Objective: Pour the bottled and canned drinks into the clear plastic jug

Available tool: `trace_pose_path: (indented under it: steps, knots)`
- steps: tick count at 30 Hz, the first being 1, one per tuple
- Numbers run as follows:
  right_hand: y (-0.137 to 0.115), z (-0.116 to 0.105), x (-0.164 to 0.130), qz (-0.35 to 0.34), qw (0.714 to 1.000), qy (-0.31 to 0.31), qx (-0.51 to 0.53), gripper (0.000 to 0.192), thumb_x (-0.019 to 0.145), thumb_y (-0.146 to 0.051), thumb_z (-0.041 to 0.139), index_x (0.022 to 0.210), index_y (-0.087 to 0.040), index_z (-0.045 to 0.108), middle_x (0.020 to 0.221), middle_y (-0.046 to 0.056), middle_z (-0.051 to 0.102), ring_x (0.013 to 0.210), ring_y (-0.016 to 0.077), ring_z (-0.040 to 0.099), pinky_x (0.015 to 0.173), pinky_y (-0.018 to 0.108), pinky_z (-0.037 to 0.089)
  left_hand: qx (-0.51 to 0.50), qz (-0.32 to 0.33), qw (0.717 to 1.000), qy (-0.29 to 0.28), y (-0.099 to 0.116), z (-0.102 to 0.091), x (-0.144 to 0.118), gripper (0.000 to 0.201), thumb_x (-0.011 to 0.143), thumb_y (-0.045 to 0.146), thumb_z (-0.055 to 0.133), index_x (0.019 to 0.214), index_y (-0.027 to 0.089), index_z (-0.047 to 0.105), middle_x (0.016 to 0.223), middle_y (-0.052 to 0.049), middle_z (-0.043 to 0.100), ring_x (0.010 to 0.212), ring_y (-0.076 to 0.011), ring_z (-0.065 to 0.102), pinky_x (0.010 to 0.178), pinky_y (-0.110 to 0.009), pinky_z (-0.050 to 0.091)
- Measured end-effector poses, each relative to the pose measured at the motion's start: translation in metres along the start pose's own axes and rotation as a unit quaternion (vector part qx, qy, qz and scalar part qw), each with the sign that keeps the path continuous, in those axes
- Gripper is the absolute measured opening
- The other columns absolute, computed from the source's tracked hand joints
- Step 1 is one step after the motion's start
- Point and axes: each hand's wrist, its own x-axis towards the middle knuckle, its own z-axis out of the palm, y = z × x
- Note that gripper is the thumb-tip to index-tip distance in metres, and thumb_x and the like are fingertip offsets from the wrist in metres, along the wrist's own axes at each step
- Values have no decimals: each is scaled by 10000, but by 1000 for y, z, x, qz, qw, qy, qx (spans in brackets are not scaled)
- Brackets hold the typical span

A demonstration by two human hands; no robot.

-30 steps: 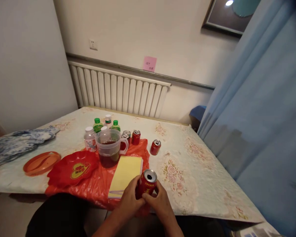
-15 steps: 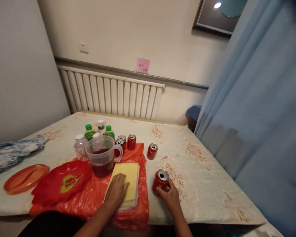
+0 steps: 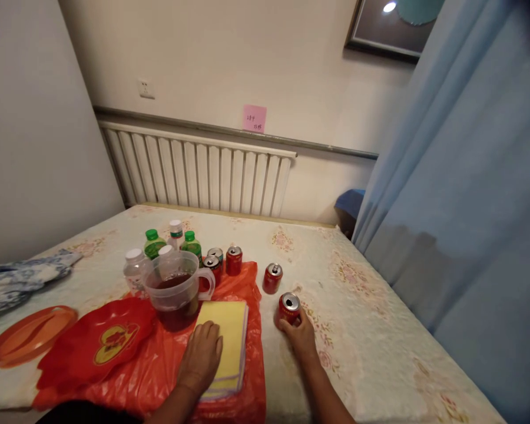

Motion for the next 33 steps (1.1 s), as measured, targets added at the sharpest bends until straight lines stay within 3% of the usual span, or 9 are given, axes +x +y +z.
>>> trace_pose_path:
  steps: [4,8,11,13,18,24,29,33]
  knots:
    - [11,-9,-1,3,998,-37,43,721,591,-263,752,1282,-182,566,1214,94,687,1073,288,670,934,427,529,4,5,1000,4,0,0,0,200,945,174,413,992,178,607,1020,-81,603,992,-242,529,910,-388,411]
    - [17,-44,23,-14,999,-36,20,727,595,-271,711,1297,-176,548,1296,147,636,1129,298,645,911,442,545,6,3,1000,11,-1,3,0,187,939,174,430,976,184,613,1018,-76,610,986,-245,540,910,-392,415]
    - [1,-68,58,-63,997,-21,-51,622,684,-330,606,1275,-141,550,1249,190,649,1027,285,691,832,442,577,9,1,1000,12,-2,6,0,185,935,174,436,969,182,618,1007,-78,612,990,-253,542,915,-399,410]
    - [-17,-71,84,-105,987,-45,-111,568,716,-321,578,1249,-126,563,1152,188,690,984,278,704,822,446,577,12,-2,1000,8,-2,6,1,190,937,176,433,973,180,620,1009,-80,611,994,-258,539,922,-404,403]
    - [-62,-34,132,-181,956,-134,-187,598,695,-206,645,1288,-209,562,1214,117,671,1038,239,660,885,426,535,16,-14,1000,-17,1,3,1,204,938,166,417,984,176,616,1027,-80,604,991,-253,530,923,-397,396]
    - [-90,22,152,-250,874,-263,-324,803,547,-52,755,1315,-203,576,1433,125,508,1319,286,435,1092,410,341,24,-22,999,-31,4,0,1,206,932,153,410,969,183,611,1023,-77,600,997,-251,520,930,-398,382]
    - [-97,47,154,-237,811,-326,-424,619,584,-22,699,1174,-212,681,1189,102,655,1110,254,569,931,309,421,18,-15,1000,-19,3,1,1,207,931,147,404,944,189,607,1009,-74,601,970,-249,515,920,-399,374]
    - [-95,53,153,-220,796,-309,-472,454,678,-186,714,1131,-200,693,1074,106,663,1020,250,582,833,285,423,22,-11,1000,-7,2,3,0,205,931,149,405,936,190,606,988,-73,596,953,-256,513,900,-400,376]
